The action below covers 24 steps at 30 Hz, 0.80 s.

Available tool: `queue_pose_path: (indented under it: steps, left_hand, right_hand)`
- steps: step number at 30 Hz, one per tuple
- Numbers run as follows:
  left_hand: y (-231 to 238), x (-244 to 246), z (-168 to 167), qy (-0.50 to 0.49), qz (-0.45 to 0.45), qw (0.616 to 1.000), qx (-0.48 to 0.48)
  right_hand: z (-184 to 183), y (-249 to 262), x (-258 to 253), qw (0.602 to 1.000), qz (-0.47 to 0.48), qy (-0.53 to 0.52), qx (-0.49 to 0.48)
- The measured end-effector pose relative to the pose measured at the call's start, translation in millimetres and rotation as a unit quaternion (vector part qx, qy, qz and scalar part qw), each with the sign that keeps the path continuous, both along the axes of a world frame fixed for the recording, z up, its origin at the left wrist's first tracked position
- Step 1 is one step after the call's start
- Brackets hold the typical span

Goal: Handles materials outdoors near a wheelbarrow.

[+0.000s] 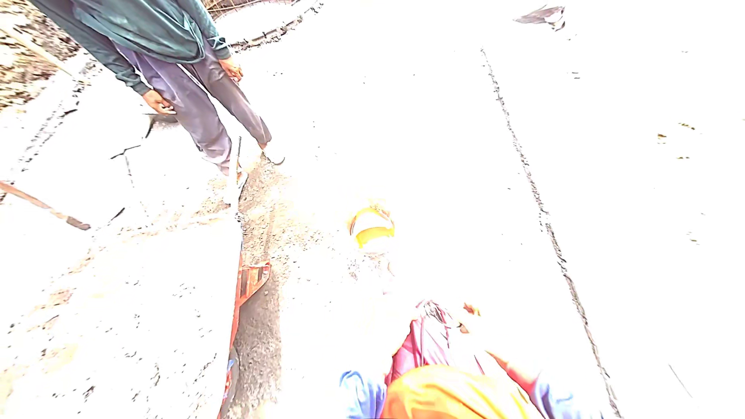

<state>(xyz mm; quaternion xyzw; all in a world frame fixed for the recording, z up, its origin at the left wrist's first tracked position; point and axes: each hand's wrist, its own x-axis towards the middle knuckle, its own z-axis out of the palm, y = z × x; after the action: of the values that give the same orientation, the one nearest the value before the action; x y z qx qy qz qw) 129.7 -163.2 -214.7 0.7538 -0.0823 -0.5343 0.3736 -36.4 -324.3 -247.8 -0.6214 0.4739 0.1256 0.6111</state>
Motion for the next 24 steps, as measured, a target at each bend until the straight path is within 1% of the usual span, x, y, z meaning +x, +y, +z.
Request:
queue_pose_path:
  steps: [2, 4, 5, 6, 8, 10, 11, 12, 13, 14, 15, 17, 18, 19, 22, 23, 24]
  left_hand:
    - [0, -1, 1, 0.011, 0.027, 1.000, 0.002]
    - [-2, 0, 10, 0.009, 0.017, 1.000, -0.001]
    - [-3, 1, 1, -0.004, 0.009, 1.000, -0.015]
    - [-4, 3, -4, -0.012, 0.002, 0.999, -0.032]
    - [-4, 6, -7, -0.007, -0.024, 0.999, -0.024]
    - [-7, 6, -7, 0.004, -0.019, 1.000, -0.018]
    - [-7, 5, -10, 0.014, -0.008, 1.000, -0.025]
    - [-7, 5, -15, 0.019, -0.001, 0.999, -0.035]
    - [-6, 5, -15, 0.016, 0.001, 0.999, -0.037]
    - [-7, 5, -13, 0.005, -0.003, 0.999, -0.040]
    - [-6, 3, -16, -0.006, -0.006, 0.999, -0.040]
    - [-7, 0, -8, -0.009, -0.016, 1.000, -0.025]
    - [-7, -1, -4, -0.006, -0.022, 1.000, -0.020]
    - [-6, -2, -4, -0.012, -0.025, 1.000, -0.014]
    - [-1, -10, -1, -0.010, -0.026, 1.000, 0.000]
    - [2, -13, -3, 0.000, -0.027, 1.000, 0.007]
    - [7, -15, -7, 0.014, -0.026, 1.000, 0.009]
  right_hand:
    - [-5, 0, -6, 0.997, -0.023, -0.005, 0.067]
    - [-4, 0, -6, 0.995, -0.018, -0.017, 0.101]
    - [-1, -1, -5, 0.993, -0.003, -0.025, 0.118]
    - [5, -2, -3, 0.991, 0.029, -0.033, 0.128]
    - [15, -5, -4, 0.982, 0.126, -0.053, 0.130]
    - [32, -8, -2, 0.965, 0.222, -0.076, 0.119]
    - [52, -8, 4, 0.954, 0.272, -0.075, 0.105]
    - [82, -4, 14, 0.947, 0.304, -0.047, 0.093]
    - [99, 0, 20, 0.945, 0.316, -0.020, 0.080]
    - [96, 2, 21, 0.945, 0.317, -0.008, 0.073]
    - [74, -1, 16, 0.941, 0.331, -0.021, 0.065]
    - [13, -10, 2, 0.934, 0.349, -0.058, 0.049]
    - [-1, -11, -2, 0.933, 0.352, -0.065, 0.042]
    - [-1, -10, -2, 0.929, 0.362, -0.072, 0.026]
    - [33, -2, 6, 0.905, 0.419, -0.043, -0.049]
    - [42, 1, 9, 0.907, 0.417, -0.017, -0.058]
    - [47, 3, 10, 0.920, 0.390, 0.001, -0.049]
